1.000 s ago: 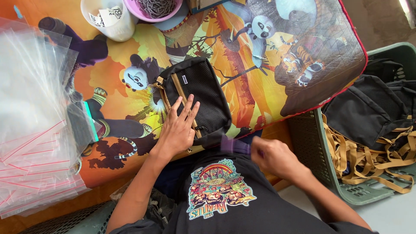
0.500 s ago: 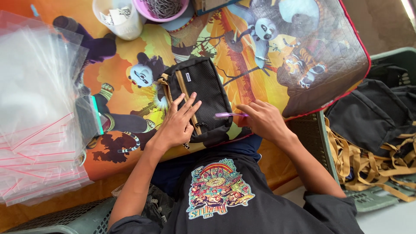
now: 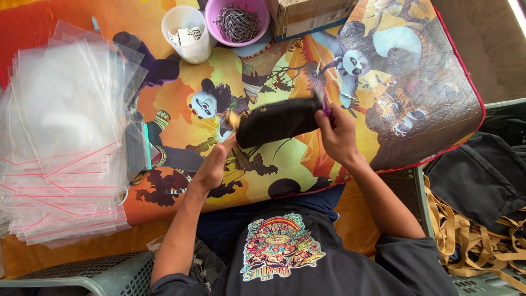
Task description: The person places a small black bag into a clear plastic bag, seals it, and sets it aside. They then pick up another black bag, brush it with a purple brush, and attach a flower-shaped keychain to the zipper pull.
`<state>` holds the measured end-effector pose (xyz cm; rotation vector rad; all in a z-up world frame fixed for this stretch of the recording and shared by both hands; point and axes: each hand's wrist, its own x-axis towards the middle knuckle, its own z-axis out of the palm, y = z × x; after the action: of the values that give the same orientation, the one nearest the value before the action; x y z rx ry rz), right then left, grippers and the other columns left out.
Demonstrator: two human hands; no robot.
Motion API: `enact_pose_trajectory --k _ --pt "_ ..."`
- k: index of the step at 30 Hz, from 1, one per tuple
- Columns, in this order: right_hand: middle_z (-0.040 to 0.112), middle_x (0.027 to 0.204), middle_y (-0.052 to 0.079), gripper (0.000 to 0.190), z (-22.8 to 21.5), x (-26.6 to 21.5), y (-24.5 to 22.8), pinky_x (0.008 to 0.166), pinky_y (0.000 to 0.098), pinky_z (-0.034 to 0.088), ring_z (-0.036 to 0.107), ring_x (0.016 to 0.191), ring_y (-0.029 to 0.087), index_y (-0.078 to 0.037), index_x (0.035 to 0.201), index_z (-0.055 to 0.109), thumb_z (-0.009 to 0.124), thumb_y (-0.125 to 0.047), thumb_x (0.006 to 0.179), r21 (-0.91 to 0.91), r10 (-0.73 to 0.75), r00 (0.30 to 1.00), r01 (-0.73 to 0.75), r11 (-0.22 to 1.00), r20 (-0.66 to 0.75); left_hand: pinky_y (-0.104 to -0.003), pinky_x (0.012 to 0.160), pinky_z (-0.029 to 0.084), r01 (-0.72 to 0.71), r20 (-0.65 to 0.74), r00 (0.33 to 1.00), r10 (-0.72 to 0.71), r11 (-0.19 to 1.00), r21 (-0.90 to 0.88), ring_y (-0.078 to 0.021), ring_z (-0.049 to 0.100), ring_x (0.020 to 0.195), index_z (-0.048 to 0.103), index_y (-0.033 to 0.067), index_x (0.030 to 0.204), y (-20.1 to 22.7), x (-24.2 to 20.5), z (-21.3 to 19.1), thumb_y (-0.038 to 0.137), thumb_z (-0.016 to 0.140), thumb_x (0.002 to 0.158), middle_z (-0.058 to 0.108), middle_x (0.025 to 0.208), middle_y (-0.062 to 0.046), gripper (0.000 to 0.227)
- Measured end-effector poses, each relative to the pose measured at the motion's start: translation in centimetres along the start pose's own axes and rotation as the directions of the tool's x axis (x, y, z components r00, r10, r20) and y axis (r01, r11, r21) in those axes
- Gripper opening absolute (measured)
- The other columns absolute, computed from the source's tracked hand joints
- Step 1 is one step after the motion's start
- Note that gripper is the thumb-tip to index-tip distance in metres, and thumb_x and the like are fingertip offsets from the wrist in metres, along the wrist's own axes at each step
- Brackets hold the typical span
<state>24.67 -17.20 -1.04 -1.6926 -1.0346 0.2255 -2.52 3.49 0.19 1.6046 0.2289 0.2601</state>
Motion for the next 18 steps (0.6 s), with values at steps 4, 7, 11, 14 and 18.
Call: enact_pose_trajectory --k 4,7,11,14,18 --pt "0.042 0.058 -0.005 0.023 0.4 2.5 -1.1 0.05 0.0205 0.028 0.036 0.052 0.005 -0.007 0.084 0.063 0.06 -0.013 0.106 0.217 0.2 0.974 -0.173 0.961 -0.107 -0.048 0.089 0.057 -0.098 -0.117 0.987 0.108 0.991 0.089 -0.0285 0.069 0.096 0.059 0.0057 0.128 6.7 2.1 2.2 0.03 0.06 0.097 0.067 0.105 -0.015 0.04" --pt "0.043 0.058 -0.007 0.029 0.5 4.3 -2.0 0.049 0.0193 0.028 0.038 0.052 0.004 -0.011 0.077 0.062 0.063 -0.02 0.104 0.208 0.314 0.948 -0.297 0.932 -0.05 -0.04 0.076 0.063 -0.041 -0.299 0.954 0.03 0.999 -0.033 -0.0234 0.073 0.085 0.057 0.0043 0.124 6.2 3.5 2.7 0.013 0.065 0.097 0.069 0.099 -0.013 0.03" --pt "0.051 0.054 0.003 0.034 2.3 5.3 -0.2 0.049 0.0344 0.037 0.052 0.052 0.017 -0.013 0.073 0.064 0.074 -0.037 0.094 -0.17 0.375 0.926 -0.376 0.911 -0.036 -0.03 0.054 0.057 0.141 -0.434 0.891 -0.134 0.99 -0.017 -0.0171 0.072 0.069 0.058 0.0048 0.11 -0.5 4.9 1.7 0.012 0.065 0.096 0.069 0.087 -0.012 0.017" --pt "0.067 0.078 0.019 0.037 3.2 4.7 -2.2 0.068 0.0519 0.05 0.067 0.077 0.042 -0.005 0.1 0.068 0.078 -0.038 0.087 -0.343 0.313 0.946 -0.267 0.901 0.086 -0.044 0.051 0.053 0.299 -0.533 0.84 -0.105 0.908 0.292 -0.0351 0.073 0.073 0.055 0.0034 0.107 -4.4 4.8 1.3 0.02 0.071 0.09 0.069 0.082 -0.021 0.028" --pt "0.064 0.089 0.022 0.042 3.5 3.8 -2.3 0.074 0.058 0.05 0.066 0.085 0.048 -0.002 0.109 0.063 0.074 -0.037 0.09 -0.447 0.28 0.945 -0.18 0.876 0.168 -0.055 0.061 0.057 0.332 -0.544 0.839 0.017 0.775 0.538 -0.0486 0.07 0.081 0.042 -0.0026 0.129 0.1 4.7 3.4 0.011 0.07 0.089 0.066 0.093 -0.032 0.051"
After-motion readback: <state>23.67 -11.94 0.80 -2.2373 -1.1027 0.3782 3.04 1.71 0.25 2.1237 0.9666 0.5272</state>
